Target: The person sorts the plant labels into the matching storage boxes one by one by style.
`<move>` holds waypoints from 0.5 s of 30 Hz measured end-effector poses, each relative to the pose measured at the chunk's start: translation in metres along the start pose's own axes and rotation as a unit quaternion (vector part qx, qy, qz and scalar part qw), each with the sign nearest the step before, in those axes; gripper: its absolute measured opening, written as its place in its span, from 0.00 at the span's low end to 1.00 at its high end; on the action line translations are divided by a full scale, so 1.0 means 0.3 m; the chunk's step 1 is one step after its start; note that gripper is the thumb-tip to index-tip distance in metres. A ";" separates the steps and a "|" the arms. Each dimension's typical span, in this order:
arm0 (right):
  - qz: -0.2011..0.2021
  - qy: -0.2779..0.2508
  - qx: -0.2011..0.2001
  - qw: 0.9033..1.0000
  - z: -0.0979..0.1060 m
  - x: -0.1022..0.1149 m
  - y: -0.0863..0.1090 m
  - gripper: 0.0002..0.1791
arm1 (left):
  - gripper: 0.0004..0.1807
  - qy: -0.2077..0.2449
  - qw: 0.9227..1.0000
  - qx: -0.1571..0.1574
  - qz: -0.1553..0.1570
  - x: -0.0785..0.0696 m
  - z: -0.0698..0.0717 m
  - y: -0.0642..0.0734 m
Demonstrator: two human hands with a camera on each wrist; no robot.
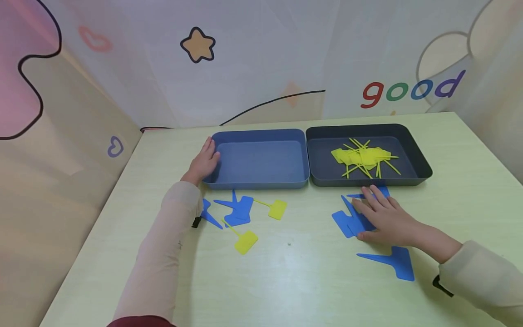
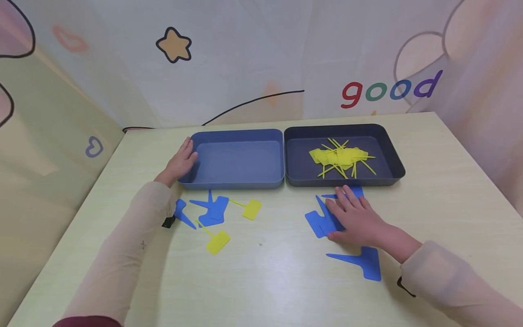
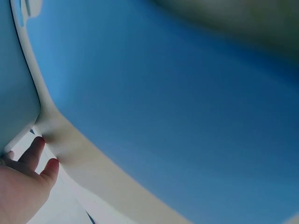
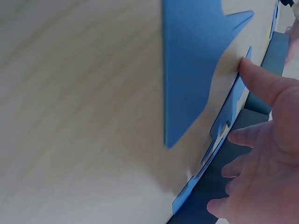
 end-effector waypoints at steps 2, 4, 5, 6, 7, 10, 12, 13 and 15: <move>-0.007 -0.013 0.000 1.000 0.001 0.001 -0.002 0.44 | 0.31 0.000 1.000 0.000 0.000 0.001 -0.001 0.000; -0.012 -0.023 -0.004 1.000 0.004 0.001 -0.004 0.42 | 0.31 0.000 1.000 0.001 0.000 0.002 -0.001 0.000; -0.012 -0.026 -0.008 1.000 0.006 0.001 -0.006 0.41 | 0.31 0.001 1.000 0.001 0.000 0.003 -0.002 0.000; -0.014 -0.030 -0.011 0.999 0.008 0.001 -0.007 0.40 | 0.31 0.001 1.000 0.001 0.000 0.004 -0.002 0.000; -0.015 -0.033 -0.013 0.999 0.009 0.000 -0.009 0.39 | 0.31 0.002 1.000 0.000 0.000 0.004 -0.002 0.000; -0.019 -0.042 -0.019 0.999 0.012 -0.005 -0.014 0.35 | 0.31 0.003 1.000 -0.001 0.002 0.006 -0.001 0.000; -0.025 -0.048 -0.020 0.998 0.013 -0.009 -0.018 0.32 | 0.31 0.003 1.000 0.000 0.004 0.007 -0.002 0.000; -0.029 -0.052 -0.020 0.998 0.014 -0.011 -0.019 0.31 | 0.31 0.004 1.000 0.000 0.005 0.007 -0.001 0.000; -0.039 -0.061 -0.021 0.997 0.017 -0.015 -0.022 0.28 | 0.31 0.003 1.000 0.003 0.005 0.005 -0.002 0.000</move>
Point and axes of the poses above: each hand's wrist, its own y-axis away from the middle knuckle, its own z-axis out of the back of the hand, x = y × z, the point moved 10 cm from there along -y, towards the middle knuckle, and after that the axes turned 13 degrees about z, right-handed, at the moved point
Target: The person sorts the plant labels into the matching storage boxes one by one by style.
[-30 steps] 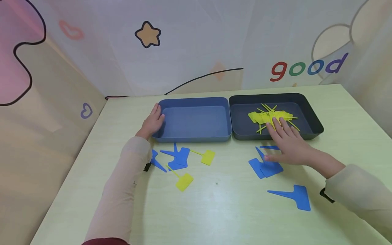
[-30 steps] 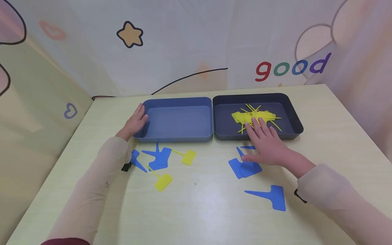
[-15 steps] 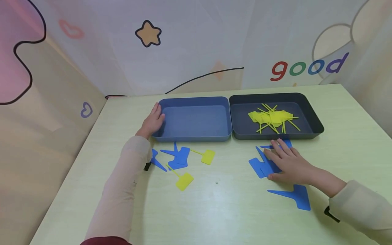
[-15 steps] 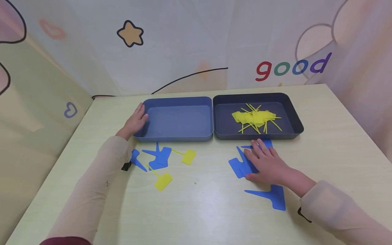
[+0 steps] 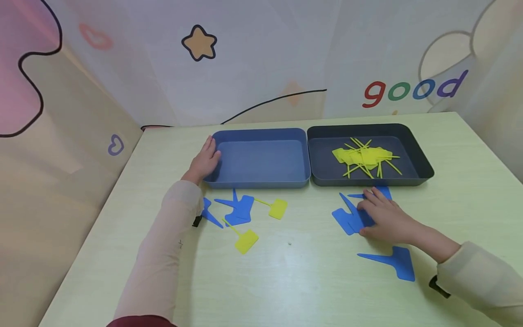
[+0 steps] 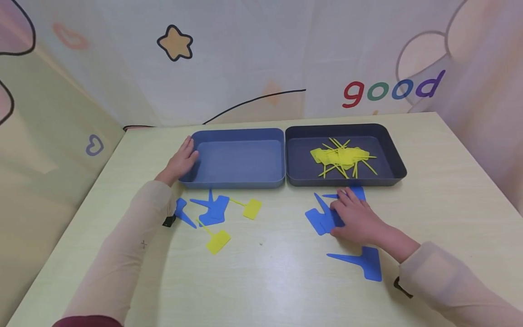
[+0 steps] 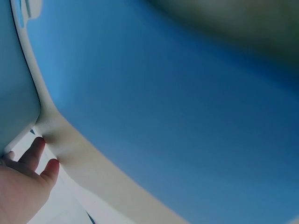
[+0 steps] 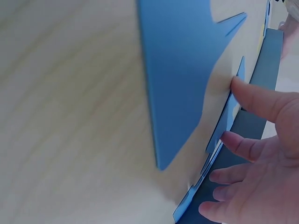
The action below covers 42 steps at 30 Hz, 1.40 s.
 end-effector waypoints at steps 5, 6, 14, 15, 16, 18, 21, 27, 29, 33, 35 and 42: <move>-0.013 -0.014 -0.003 1.000 0.005 -0.006 -0.010 0.22 | 0.31 -0.002 1.000 0.000 -0.002 -0.006 0.004 0.004; -0.012 -0.016 -0.004 1.000 0.005 -0.006 -0.013 0.21 | 0.31 -0.003 1.000 -0.001 -0.002 -0.006 0.005 0.005; -0.009 -0.027 -0.008 1.000 0.011 -0.006 -0.031 0.16 | 0.31 -0.006 1.000 -0.004 -0.002 -0.006 0.003 0.005; -0.008 -0.027 -0.010 1.000 0.013 -0.004 -0.033 0.16 | 0.31 -0.007 1.000 -0.004 -0.002 -0.005 0.003 0.004; -0.005 -0.027 -0.012 1.000 0.015 -0.002 -0.035 0.16 | 0.31 -0.007 1.000 -0.003 -0.002 -0.005 0.002 0.003; 0.001 -0.029 -0.016 0.999 0.018 0.004 -0.037 0.16 | 0.31 -0.006 1.000 -0.004 -0.003 -0.005 0.002 0.003; 0.013 -0.031 -0.020 0.999 0.022 0.012 -0.040 0.16 | 0.31 -0.006 1.000 -0.004 -0.003 -0.006 0.003 0.004; 0.045 -0.045 -0.026 0.998 0.034 0.022 -0.043 0.13 | 0.31 -0.006 1.000 -0.004 -0.001 -0.010 0.006 0.012; 0.053 -0.057 -0.022 0.997 0.037 0.023 -0.044 0.12 | 0.31 -0.006 1.000 -0.004 -0.001 -0.010 0.006 0.013; 0.046 -0.094 0.003 0.995 0.040 0.017 -0.047 0.10 | 0.31 -0.007 1.000 -0.002 0.000 -0.009 0.003 0.013; 0.033 -0.124 0.016 0.992 0.042 0.010 -0.052 0.08 | 0.31 -0.007 1.000 -0.002 0.000 -0.008 0.002 0.013; -0.006 -0.226 0.028 0.974 0.084 0.002 -0.071 0.04 | 0.31 -0.009 1.000 -0.009 0.000 -0.009 0.005 0.010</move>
Point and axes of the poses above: each hand's wrist, its own y-axis away from the middle knuckle, its own z-axis out of the back of the hand, x = y × z, the point moved 10 cm from there along -y, towards the middle knuckle, and after that the axes turned 13 degrees about z, right-handed, at the moved point
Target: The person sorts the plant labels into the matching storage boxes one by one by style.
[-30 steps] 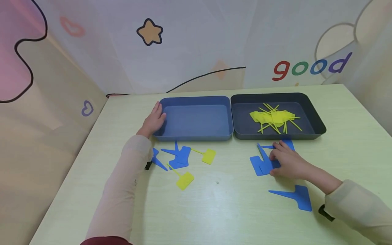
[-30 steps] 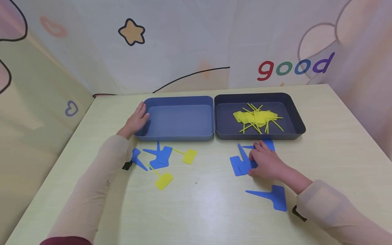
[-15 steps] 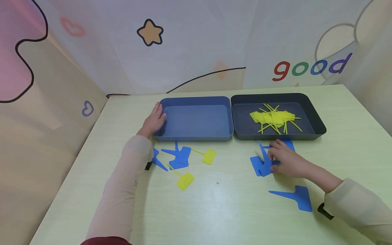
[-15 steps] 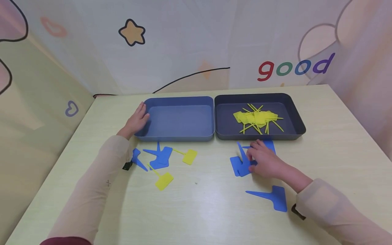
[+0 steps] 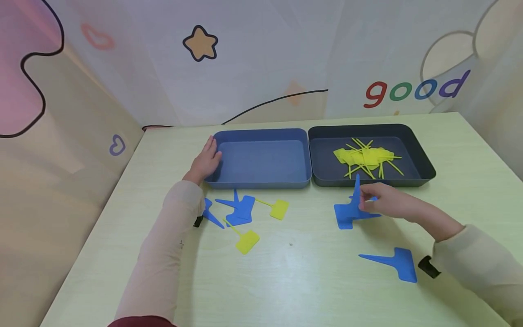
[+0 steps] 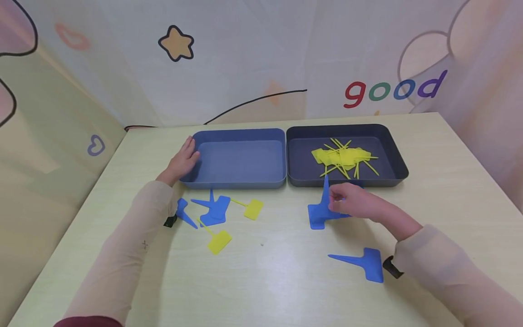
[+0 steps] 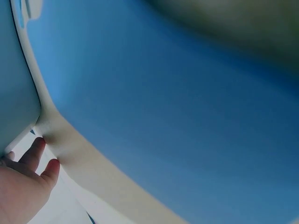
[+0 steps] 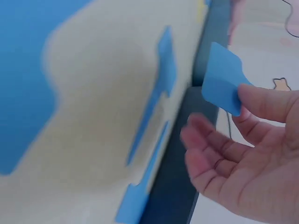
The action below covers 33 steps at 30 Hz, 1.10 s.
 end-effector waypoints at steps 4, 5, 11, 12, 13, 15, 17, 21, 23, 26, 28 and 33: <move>-0.004 -0.057 -0.022 0.998 0.031 0.023 -0.026 0.07 | 0.31 0.000 1.000 0.000 0.000 -0.001 0.001 0.001; -0.006 -0.065 -0.030 0.997 0.039 0.028 -0.033 0.07 | 0.31 0.001 1.000 0.001 0.000 -0.001 0.001 0.001; -0.010 -0.116 -0.079 0.990 0.085 0.048 -0.102 0.12 | 0.31 0.006 1.000 0.002 0.001 0.002 0.002 0.002; -0.011 -0.124 -0.089 0.988 0.092 0.051 -0.117 0.12 | 0.31 0.005 1.000 0.001 0.001 0.002 0.002 0.002; -0.011 -0.132 -0.099 0.986 0.099 0.054 -0.131 0.12 | 0.31 0.005 1.000 0.000 0.001 0.003 0.002 0.000; -0.013 -0.147 -0.115 0.982 0.109 0.061 -0.161 0.12 | 0.31 0.005 1.000 0.000 0.001 0.004 0.001 -0.002; -0.015 -0.166 -0.128 0.978 0.112 0.072 -0.192 0.12 | 0.31 0.004 1.000 0.001 0.001 0.004 0.001 -0.002; -0.017 -0.215 -0.153 0.964 0.108 0.094 -0.263 0.13 | 0.31 0.004 1.000 0.003 0.002 0.003 0.001 0.000; -0.016 -0.240 -0.167 0.956 0.102 0.100 -0.304 0.13 | 0.31 0.002 1.000 0.005 0.003 0.002 0.001 0.000; -0.024 -0.269 -0.193 0.943 0.090 0.098 -0.366 0.12 | 0.31 0.003 1.000 0.006 0.004 0.001 0.001 -0.001; -0.027 -0.282 -0.203 0.937 0.077 0.094 -0.408 0.12 | 0.31 0.001 1.000 0.006 0.003 0.002 0.000 -0.003; -0.047 -0.264 -0.204 0.942 0.024 0.080 -0.496 0.13 | 0.31 0.002 1.000 0.007 0.002 0.006 0.000 -0.007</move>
Point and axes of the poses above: each hand's wrist, its own y-axis away from the middle knuckle, its own z-axis out of the back of the hand, x = y × z, the point moved 10 cm from there along -y, towards the middle knuckle, and after that the axes turned 13 degrees about z, right-handed, at the moved point
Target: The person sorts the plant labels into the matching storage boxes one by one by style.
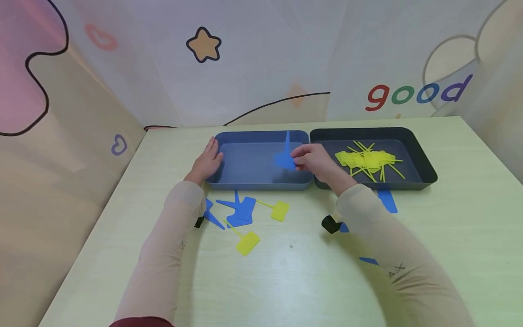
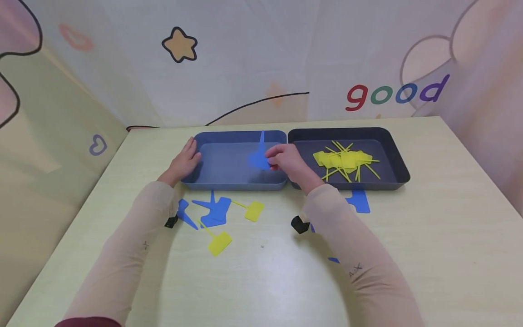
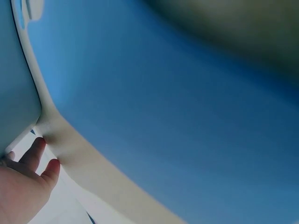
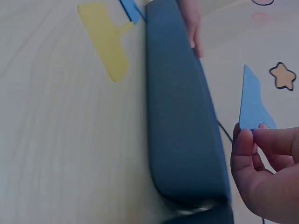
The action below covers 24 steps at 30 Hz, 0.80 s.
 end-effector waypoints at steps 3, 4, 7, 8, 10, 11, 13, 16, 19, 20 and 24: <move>-0.008 0.026 -0.003 1.000 -0.033 -0.021 -0.024 0.13 | 0.31 0.001 1.000 0.002 0.002 -0.001 -0.002 -0.002; -0.008 0.032 -0.003 0.999 -0.043 -0.026 -0.032 0.13 | 0.31 0.002 1.000 0.001 0.002 -0.001 -0.001 -0.002; -0.010 0.055 -0.004 0.998 -0.068 -0.039 -0.050 0.12 | 0.32 0.001 1.000 0.001 0.004 -0.001 -0.001 -0.002; -0.012 0.061 -0.004 0.998 -0.074 -0.044 -0.054 0.12 | 0.32 0.000 1.000 0.002 0.004 -0.001 -0.001 -0.002; -0.019 0.072 -0.002 0.997 -0.088 -0.056 -0.060 0.12 | 0.31 -0.001 1.000 0.000 0.003 -0.001 0.000 -0.001; -0.022 0.077 -0.001 0.997 -0.095 -0.062 -0.063 0.12 | 0.31 -0.002 1.000 0.000 0.002 -0.002 0.001 0.000; -0.026 0.087 -0.002 0.996 -0.104 -0.072 -0.068 0.12 | 0.31 -0.001 1.000 -0.002 0.001 -0.004 0.003 0.002; -0.023 0.104 -0.008 0.994 -0.112 -0.081 -0.072 0.11 | 0.31 -0.001 1.000 -0.004 0.001 -0.005 0.005 0.006; -0.013 0.143 -0.021 0.989 -0.107 -0.077 -0.073 0.11 | 0.32 -0.003 1.000 -0.003 0.003 -0.004 0.003 0.006; -0.006 0.165 -0.023 0.986 -0.106 -0.072 -0.072 0.11 | 0.32 -0.004 1.000 -0.002 0.003 -0.003 0.002 0.006; 0.023 0.257 -0.029 0.966 -0.104 -0.043 -0.071 0.09 | 0.32 -0.004 1.000 -0.001 -0.002 -0.004 0.001 0.007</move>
Point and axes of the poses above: each hand's wrist, its own y-axis away from the middle knuckle, its own z-axis out of the back of the hand, x = y × z, the point moved 10 cm from there along -y, towards the middle knuckle, and after that the axes turned 13 degrees about z, right-handed, at the moved point
